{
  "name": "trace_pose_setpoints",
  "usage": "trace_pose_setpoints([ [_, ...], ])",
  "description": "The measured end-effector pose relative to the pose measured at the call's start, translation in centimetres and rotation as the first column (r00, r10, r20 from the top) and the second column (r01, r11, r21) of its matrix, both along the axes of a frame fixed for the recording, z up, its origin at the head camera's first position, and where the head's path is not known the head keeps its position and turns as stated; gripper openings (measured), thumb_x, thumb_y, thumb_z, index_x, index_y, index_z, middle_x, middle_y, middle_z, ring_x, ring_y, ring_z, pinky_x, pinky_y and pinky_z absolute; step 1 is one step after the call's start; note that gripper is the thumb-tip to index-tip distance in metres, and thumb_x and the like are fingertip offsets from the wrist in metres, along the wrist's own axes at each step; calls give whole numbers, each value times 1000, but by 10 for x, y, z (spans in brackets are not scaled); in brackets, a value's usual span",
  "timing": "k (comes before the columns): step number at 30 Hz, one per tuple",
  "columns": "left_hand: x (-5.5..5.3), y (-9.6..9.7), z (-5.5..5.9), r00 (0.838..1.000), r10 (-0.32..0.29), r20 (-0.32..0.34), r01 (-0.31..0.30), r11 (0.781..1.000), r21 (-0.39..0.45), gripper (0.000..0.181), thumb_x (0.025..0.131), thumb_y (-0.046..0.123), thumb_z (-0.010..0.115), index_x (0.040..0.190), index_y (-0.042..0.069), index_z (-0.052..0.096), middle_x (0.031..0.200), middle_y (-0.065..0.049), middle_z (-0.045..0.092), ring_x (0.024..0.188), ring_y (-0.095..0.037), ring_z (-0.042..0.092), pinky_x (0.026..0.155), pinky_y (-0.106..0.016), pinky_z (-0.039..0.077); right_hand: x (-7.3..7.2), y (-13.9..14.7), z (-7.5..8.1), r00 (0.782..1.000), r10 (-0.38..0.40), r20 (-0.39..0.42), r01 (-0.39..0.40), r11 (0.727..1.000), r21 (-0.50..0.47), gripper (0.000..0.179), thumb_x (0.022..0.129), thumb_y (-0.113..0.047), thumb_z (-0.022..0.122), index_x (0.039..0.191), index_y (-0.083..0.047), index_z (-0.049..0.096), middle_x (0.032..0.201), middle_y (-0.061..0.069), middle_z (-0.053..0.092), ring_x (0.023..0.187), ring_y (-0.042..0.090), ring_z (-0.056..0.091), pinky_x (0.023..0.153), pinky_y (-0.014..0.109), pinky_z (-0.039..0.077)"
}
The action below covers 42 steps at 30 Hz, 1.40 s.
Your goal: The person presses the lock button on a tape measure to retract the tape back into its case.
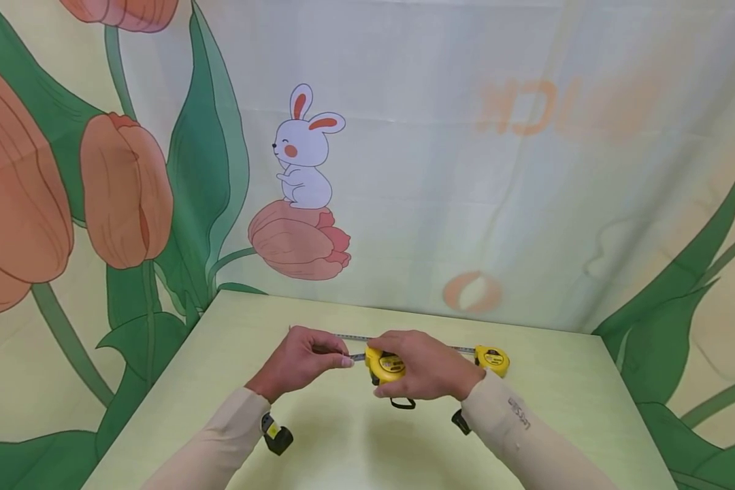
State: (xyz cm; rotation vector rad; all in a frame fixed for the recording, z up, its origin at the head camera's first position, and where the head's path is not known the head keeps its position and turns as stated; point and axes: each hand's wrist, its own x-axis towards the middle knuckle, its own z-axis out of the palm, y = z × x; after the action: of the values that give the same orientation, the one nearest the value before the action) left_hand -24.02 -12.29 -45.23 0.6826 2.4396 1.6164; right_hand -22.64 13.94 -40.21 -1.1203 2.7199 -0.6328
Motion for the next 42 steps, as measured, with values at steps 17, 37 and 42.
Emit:
trace_pose_setpoints([
  [17, 1, 2, -1, 1000, -4, 4, 4, 1000, 1, 10, 92, 21, 81, 98, 13, 82, 96, -5, 80, 87, -17, 75, 85, -26, 62, 1, -5, 0, 1000, 7, 4, -7, 1000, 8, 65, 86, -37, 86, 141, -11, 63, 130, -1, 69, 106, 12, 63, 97, 30, 55],
  [37, 4, 2, -6, 1000, -27, 11, 26, 999, 22, 19, 93, 22, 79, 109, 13, 81, 104, -7, 80, 92, -21, 76, 88, -28, 62, 8, -5, -12, 990, -67, 124, 86, 984, -153, 70, 75, -48, 93, 134, -21, 67, 116, -9, 71, 95, 10, 61, 83, 24, 54],
  [42, 8, 1, -12, 999, -26, 38, 25, 999, 29, 29, 95, 27, 77, 118, 10, 79, 113, -9, 80, 99, -21, 78, 90, -28, 62, 12, -7, -24, 987, -72, 142, 104, 967, -231, 64, 74, -46, 94, 129, -22, 70, 115, -11, 72, 95, 9, 62, 84, 24, 55],
])
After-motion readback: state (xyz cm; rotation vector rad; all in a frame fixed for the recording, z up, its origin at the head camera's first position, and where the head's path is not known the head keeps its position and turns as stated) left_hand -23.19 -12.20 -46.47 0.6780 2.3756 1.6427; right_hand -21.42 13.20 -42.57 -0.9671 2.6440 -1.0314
